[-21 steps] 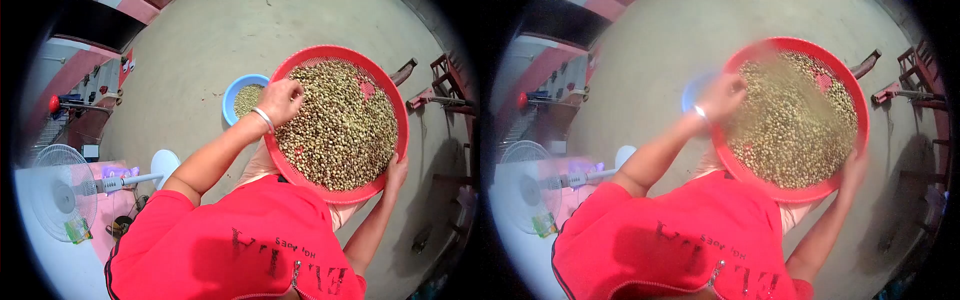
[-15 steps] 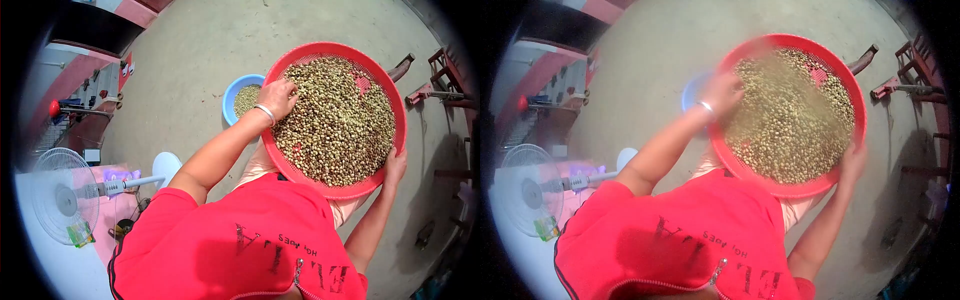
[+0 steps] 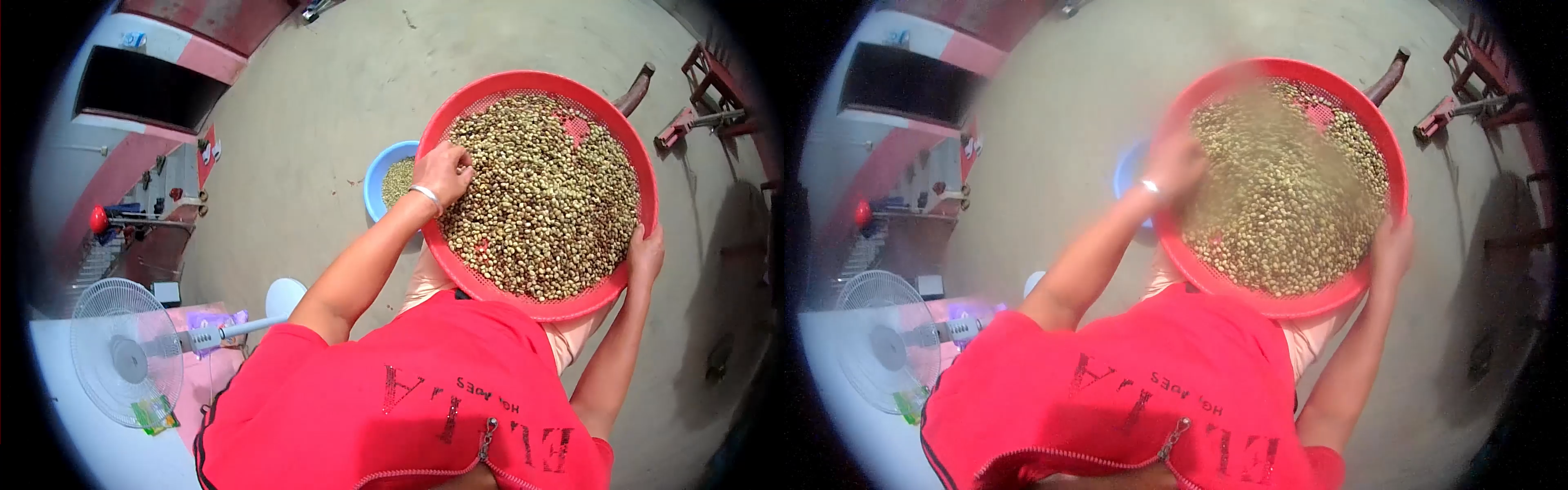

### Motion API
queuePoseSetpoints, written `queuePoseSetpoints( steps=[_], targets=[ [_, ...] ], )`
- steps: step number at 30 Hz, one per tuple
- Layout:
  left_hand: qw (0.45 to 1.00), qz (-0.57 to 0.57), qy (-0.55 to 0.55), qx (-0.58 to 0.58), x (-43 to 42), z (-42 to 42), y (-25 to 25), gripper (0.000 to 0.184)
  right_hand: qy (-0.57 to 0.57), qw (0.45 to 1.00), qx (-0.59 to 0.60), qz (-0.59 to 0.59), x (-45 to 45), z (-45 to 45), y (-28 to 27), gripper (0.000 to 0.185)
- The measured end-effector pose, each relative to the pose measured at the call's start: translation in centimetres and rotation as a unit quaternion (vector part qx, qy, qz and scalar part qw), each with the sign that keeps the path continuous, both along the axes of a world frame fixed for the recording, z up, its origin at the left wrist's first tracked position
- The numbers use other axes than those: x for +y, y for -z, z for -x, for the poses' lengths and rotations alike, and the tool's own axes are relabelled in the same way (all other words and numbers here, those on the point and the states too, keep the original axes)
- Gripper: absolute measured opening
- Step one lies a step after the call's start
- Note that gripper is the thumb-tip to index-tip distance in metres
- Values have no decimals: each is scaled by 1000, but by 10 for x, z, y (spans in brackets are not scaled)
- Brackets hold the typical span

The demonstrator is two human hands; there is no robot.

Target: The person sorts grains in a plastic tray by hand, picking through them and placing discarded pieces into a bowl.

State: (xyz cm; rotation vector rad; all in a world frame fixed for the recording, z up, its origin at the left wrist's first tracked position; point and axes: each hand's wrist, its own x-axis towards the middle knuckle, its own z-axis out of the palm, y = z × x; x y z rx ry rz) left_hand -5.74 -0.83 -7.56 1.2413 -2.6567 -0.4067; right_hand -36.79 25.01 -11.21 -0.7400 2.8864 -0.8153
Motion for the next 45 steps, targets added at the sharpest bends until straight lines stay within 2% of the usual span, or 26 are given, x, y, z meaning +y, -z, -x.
queuePoseSetpoints(
  steps=[2, 3, 4, 6, 7, 9, 10, 12, 13, 16, 20, 27, 30, 33, 35, 36, 38, 40, 42, 43, 44, 45],
  targets=[
    [990, -43, -21, 135, -2, -17, -6, 13, 12, 999, -31, -21, -2, -4, -7, 32],
    [991, -47, -71, 104, 3, -21, -34, 13, 18, 999, -36, -19, -2, -4, -6, 32],
    [992, -46, -66, 99, -3, -33, -39, 13, 19, 999, -15, -30, -3, -3, -3, 31],
    [982, 73, -176, 9, -16, -55, -45, 14, 19, 999, 3, -35, -6, -2, 0, 30],
    [982, 79, -174, 6, -20, -63, -46, 14, 14, 999, 12, -28, -7, -1, 0, 30],
    [974, 177, -141, 11, -23, -69, -50, 14, 9, 1000, 20, -17, -10, 2, 0, 30],
    [974, 181, -139, 10, -21, -63, -52, 14, 6, 1000, 25, -12, -10, 3, 0, 30],
    [995, 58, -67, 37, -10, -42, -50, 15, 1, 1000, 31, -7, -9, 3, -1, 30],
    [995, 57, -67, 37, -7, -34, -44, 15, 3, 1000, 23, -7, -8, 2, -5, 31],
    [997, 61, 34, 45, -4, -7, -18, 14, 1, 1000, 14, 3, -7, 4, -5, 32],
    [997, 51, 50, -4, -15, 7, 5, 14, 3, 1000, 8, 22, -5, -2, -11, 33],
    [994, 59, 74, -57, -10, 21, -8, 12, 17, 1000, -4, 16, -8, -2, -10, 34],
    [988, 65, 97, -103, 0, 29, -22, 20, 15, 1000, 11, 4, -8, 0, -7, 34],
    [991, 51, 70, -100, 0, 28, -17, 19, 16, 1000, 10, -4, -6, -2, -9, 34],
    [995, 56, 55, -55, -3, 19, -9, 7, 15, 1000, 10, -11, -6, -2, -10, 34],
    [995, 55, 56, -55, -7, 12, -4, 7, 16, 1000, 10, -12, -6, -3, -11, 34],
    [993, 57, 72, 75, -16, -6, 1, 6, 17, 1000, 2, -13, -6, -5, -13, 35],
    [991, 85, 36, 98, -9, -16, -19, 6, 19, 1000, 3, -12, -5, -2, -8, 36],
    [994, 56, -89, 28, -6, -23, -43, 8, 14, 1000, 5, -8, -8, -1, -7, 36],
    [993, -6, -109, 50, -11, -28, -46, 13, 20, 1000, -7, -7, -7, -1, -11, 37],
    [992, -2, -115, 50, -10, -31, -48, 13, 26, 999, -18, -4, -8, -2, -13, 37],
    [975, -103, -135, 144, -8, -32, -51, 14, 28, 999, -24, -6, -7, 4, -4, 37]
  ],
)
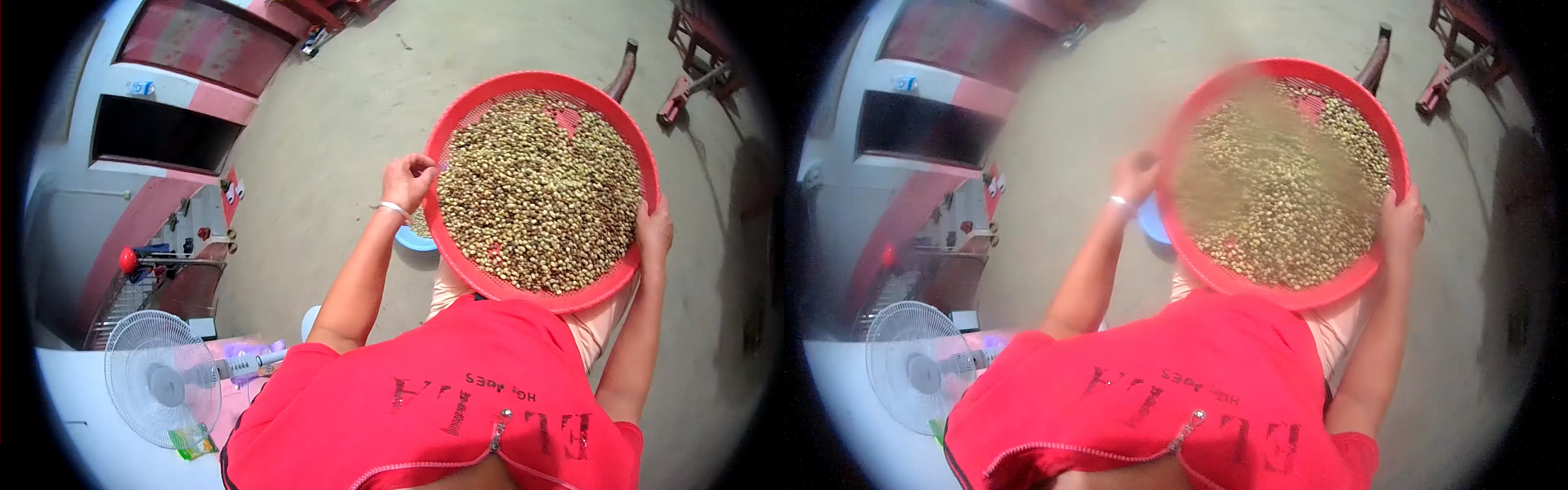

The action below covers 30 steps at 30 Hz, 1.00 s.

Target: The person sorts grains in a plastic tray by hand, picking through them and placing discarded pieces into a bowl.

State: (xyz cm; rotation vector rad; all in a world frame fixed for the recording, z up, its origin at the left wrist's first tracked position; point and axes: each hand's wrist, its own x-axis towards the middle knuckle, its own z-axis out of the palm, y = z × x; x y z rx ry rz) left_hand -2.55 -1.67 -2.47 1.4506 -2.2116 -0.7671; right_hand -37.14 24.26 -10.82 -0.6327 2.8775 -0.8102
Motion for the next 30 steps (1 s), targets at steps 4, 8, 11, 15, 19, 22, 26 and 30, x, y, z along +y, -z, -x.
queuePoseSetpoints(
  steps=[4, 8, 11, 15, 19, 22, 26, 30],
  targets=[
    [901, -307, -27, 307, 10, -2, -17, 18, -5, 1000, 16, -2, 1, 0, -1, 36],
    [880, -280, 28, 382, -6, -24, 15, 15, -11, 1000, 13, -3, 2, 6, 9, 35],
    [979, -67, -121, 153, -24, -43, 12, 16, -21, 1000, 16, 3, 4, 7, 7, 36],
    [993, 51, -110, 16, -11, -27, 4, 18, -12, 1000, 13, 4, 4, 7, 9, 38],
    [976, 100, 193, 12, 39, 25, 6, 14, -7, 1000, 7, 7, 1, 2, 2, 39],
    [967, 106, 229, -26, 53, 57, 33, 9, 2, 1000, 10, -15, 2, 6, 8, 39],
    [962, 140, 229, -54, 52, 69, 50, 13, -1, 1000, 9, -23, 3, 3, 3, 39],
    [947, 201, 237, -79, 45, 77, 63, 13, -7, 1000, 16, -6, 3, -2, -3, 39]
  ],
)
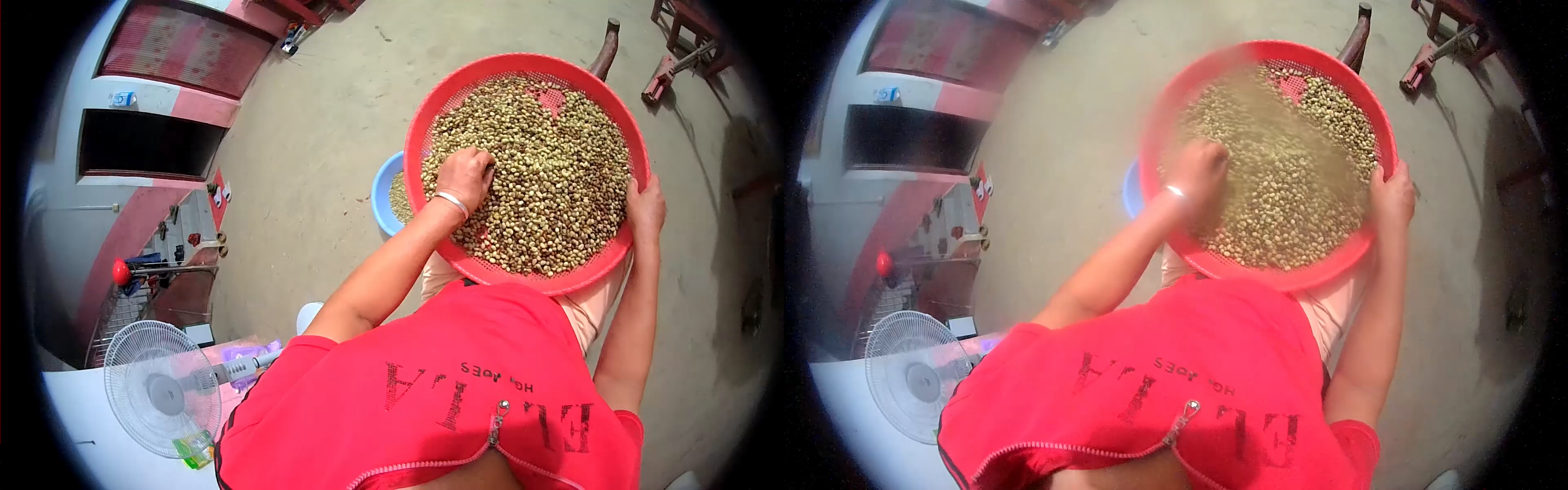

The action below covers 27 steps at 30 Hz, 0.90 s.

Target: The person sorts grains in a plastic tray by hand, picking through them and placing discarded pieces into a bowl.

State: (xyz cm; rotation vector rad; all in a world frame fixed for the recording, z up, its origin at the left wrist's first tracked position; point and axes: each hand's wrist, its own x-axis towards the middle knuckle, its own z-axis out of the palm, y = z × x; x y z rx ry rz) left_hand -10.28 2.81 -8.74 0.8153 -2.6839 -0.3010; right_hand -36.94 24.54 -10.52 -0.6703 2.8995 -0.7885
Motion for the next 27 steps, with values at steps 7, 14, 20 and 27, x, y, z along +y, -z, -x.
queuePoseSetpoints(
  steps=[7, 14, 20, 27],
  targets=[
    [998, -39, -32, 38, 1, -11, -9, 9, 3, 1000, -5, 1, -1, 0, 0, 39],
    [963, 29, -267, 27, -37, -89, -56, 12, 9, 1000, -7, -16, 0, 6, 9, 40],
    [982, -94, -159, 41, -8, -67, -61, 11, 0, 1000, -8, 3, 0, 11, 12, 40],
    [996, -79, -11, 42, 12, -6, -25, 16, 0, 1000, 9, -6, 0, 5, 4, 38]
  ],
)
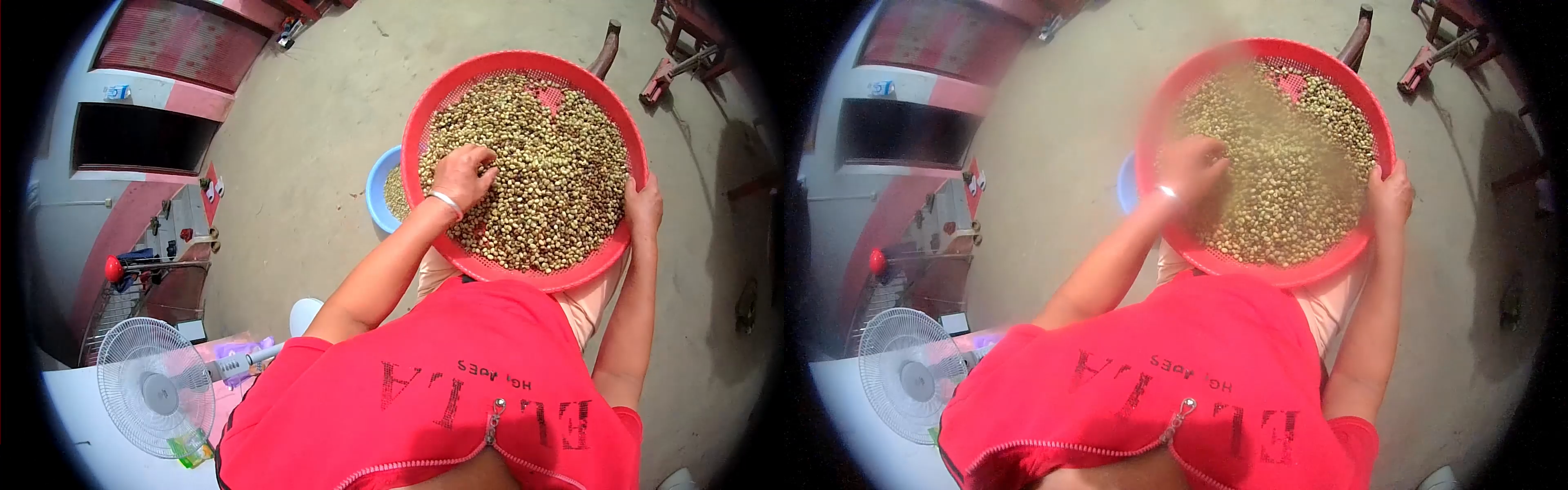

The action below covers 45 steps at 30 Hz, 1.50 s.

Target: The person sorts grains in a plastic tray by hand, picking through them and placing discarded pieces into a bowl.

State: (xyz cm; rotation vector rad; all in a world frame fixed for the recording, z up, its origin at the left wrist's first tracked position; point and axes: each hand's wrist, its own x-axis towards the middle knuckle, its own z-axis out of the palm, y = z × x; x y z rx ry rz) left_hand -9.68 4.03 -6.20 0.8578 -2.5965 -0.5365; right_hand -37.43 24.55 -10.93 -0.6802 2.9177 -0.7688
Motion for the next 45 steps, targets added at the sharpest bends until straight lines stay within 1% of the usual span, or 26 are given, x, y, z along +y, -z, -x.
queuePoseSetpoints(
  steps=[4, 6, 8, 11, 12, 14, 15, 16, 17, 18, 19, 21, 22, 24, 25, 27, 28, 30, 31, 32, 34, 37, 40, 42, 44, 45],
  targets=[
    [999, 14, 11, -38, 2, 15, 2, 18, 2, 1000, 1, -1, 0, -1, -1, 38],
    [998, 38, -7, -56, 4, 21, 5, 17, 9, 1000, -25, 9, 0, -5, -6, 38],
    [998, 44, 2, -41, 3, 21, 11, 13, 13, 1000, -27, 5, 0, -6, -7, 37],
    [999, 18, -9, -35, -3, 16, 20, 8, 17, 999, -32, 4, -1, -8, -10, 38],
    [999, 17, -12, -37, -2, 12, 18, 8, 19, 999, -33, 7, -2, -9, -10, 38],
    [999, -34, -27, 2, -2, 6, 13, 9, 11, 1000, -28, 8, -1, -4, -4, 38],
    [998, -39, -42, 37, -2, 0, 9, 10, 6, 1000, -22, 8, 0, -2, -1, 39],
    [997, -33, -51, 38, -5, -7, -4, 10, 6, 1000, -23, 6, 0, -2, -1, 39],
    [997, 12, -68, 34, -7, -18, -19, 10, 8, 1000, -23, 2, 0, -2, -1, 39],
    [992, -11, -90, 92, -31, -37, 0, 11, 11, 1000, -23, -2, 0, -2, -1, 39],
    [981, 57, -186, -24, -31, -48, -27, 13, 9, 1000, -24, -4, -1, -2, -1, 39],
    [941, 90, -313, -96, -56, -73, -40, 17, 8, 1000, -18, -16, -1, 0, 1, 40],
    [940, 89, -316, -95, -63, -82, -41, 17, 5, 1000, -17, -17, -1, 1, 1, 40],
    [938, 185, -283, -75, -70, -97, -40, 17, 2, 1000, -17, 20, -1, 1, 1, 39],
    [953, 173, -244, -47, -59, -89, -46, 15, 0, 1000, -17, 20, -1, 2, 3, 39],
    [983, 3, -182, -30, -38, -68, -35, 15, 5, 1000, -18, 12, 0, 5, 6, 39],
    [994, -2, -107, 10, -20, -56, -26, 14, 4, 1000, -17, 12, 0, 7, 8, 39],
    [1000, -6, -6, -24, 4, -35, -11, 14, 6, 1000, -17, -8, 0, 10, 11, 38],
    [999, -31, 15, -37, 12, -26, -3, 16, 7, 1000, -15, -9, 0, 9, 9, 38],
    [999, -36, 13, -35, 16, -19, 12, 16, 8, 1000, -17, -10, 0, 7, 7, 38],
    [998, -22, 5, -59, 19, -11, 17, 15, 11, 1000, -19, -13, 2, 6, 7, 38],
    [998, 19, 7, -67, 21, -7, 16, 13, 5, 1000, -14, 0, 1, 4, 4, 39],
    [996, 37, 22, -76, 21, -7, 24, 12, 8, 1000, -21, 10, 0, 3, 5, 40],
    [995, 48, 24, -81, 19, -7, 27, 11, 12, 1000, -11, -17, 0, 6, 7, 40],
    [999, -3, -18, -34, 16, -15, 22, 9, 11, 1000, -14, -16, 1, 5, 6, 40],
    [999, 21, -47, 1, 17, -24, 5, 8, 7, 1000, -16, -14, 0, 4, 4, 40]
  ],
)
